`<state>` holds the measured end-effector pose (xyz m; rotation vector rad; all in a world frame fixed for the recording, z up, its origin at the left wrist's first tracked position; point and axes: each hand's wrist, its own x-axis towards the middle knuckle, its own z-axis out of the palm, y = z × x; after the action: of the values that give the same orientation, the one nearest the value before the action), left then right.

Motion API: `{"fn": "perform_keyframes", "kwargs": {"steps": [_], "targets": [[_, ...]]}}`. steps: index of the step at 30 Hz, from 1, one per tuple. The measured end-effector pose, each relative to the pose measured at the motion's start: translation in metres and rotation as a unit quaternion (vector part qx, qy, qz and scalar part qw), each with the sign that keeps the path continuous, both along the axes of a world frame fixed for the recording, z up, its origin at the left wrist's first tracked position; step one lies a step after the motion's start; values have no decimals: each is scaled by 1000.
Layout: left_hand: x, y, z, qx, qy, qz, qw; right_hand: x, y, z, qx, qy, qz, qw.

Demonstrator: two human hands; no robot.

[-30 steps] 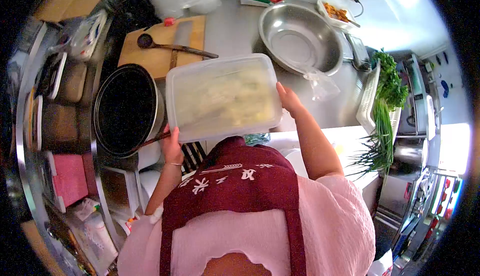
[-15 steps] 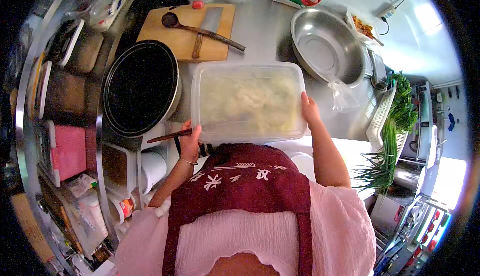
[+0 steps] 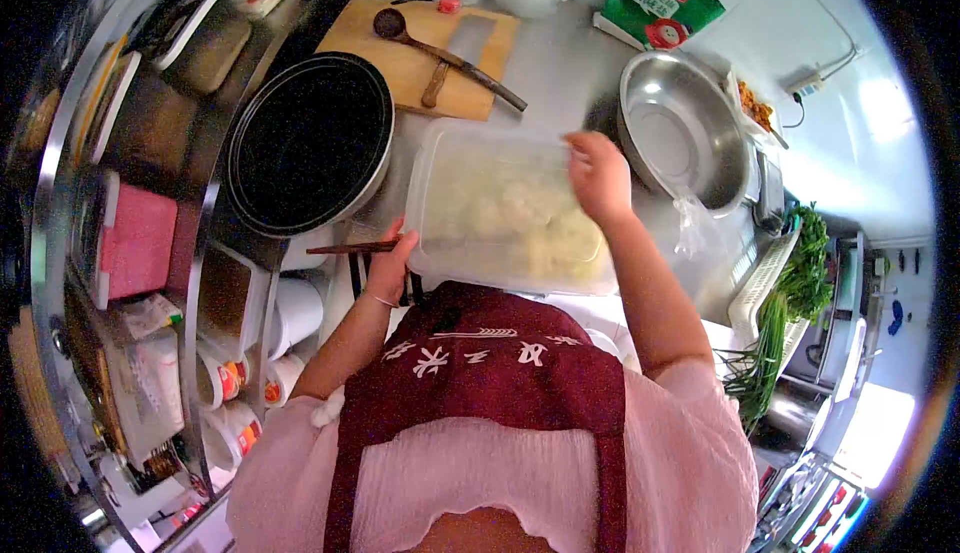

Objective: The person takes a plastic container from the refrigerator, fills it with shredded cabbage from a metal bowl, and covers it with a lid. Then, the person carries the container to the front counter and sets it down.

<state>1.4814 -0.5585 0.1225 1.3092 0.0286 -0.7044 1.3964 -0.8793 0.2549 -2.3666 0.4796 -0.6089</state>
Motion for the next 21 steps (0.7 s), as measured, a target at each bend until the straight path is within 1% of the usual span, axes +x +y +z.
{"fn": "perform_keyframes", "kwargs": {"steps": [1, 2, 3, 4, 6, 7, 9, 10, 12, 13, 16, 17, 19, 20, 21], "targets": [[1, -5, 5, -1, 5, 9, 1000, 23, 16, 7, -79, 10, 80, 994], [2, -7, 9, -4, 1, 19, 1000, 46, 35, 13, -80, 32, 162, 983], [0, -7, 13, 4, -1, 16, 1000, 64, 54, 12, -114, 77, 220, 966], [-1, -6, 15, 13, -2, 13, 1000, 80, 69, 9, -149, 122, 275, 942], [-1, -6, 5, 16, -10, 16, 1000, 107, 86, -2, -246, 158, 392, 872], [0, -5, 0, 17, -18, 13, 1000, 116, 85, -9, -245, 157, 395, 871], [-2, -4, 1, 21, -24, 19, 999, 133, 84, -19, -309, 203, 394, 841], [-1, -6, 1, 22, -31, 21, 999, 141, 79, -20, -311, 204, 397, 839], [-1, -10, -4, 17, -33, 30, 999, 151, 67, -21, -340, 244, 343, 841], [-2, -11, -2, 15, -37, 35, 999, 153, 64, -22, -342, 246, 347, 838], [-2, -10, 8, 39, -25, 36, 998, 163, 57, -21, -327, 258, 308, 855], [-2, -9, 8, 39, -24, 39, 998, 166, 55, -21, -328, 258, 310, 854], [-1, -8, 9, 54, -47, 28, 997, 173, 54, -22, -272, 211, 281, 896], [0, -8, 12, 54, -46, 30, 997, 178, 53, -24, -272, 211, 283, 895], [-1, -9, 15, 54, -39, 30, 997, 181, 53, -28, -238, 170, 375, 880]]}}
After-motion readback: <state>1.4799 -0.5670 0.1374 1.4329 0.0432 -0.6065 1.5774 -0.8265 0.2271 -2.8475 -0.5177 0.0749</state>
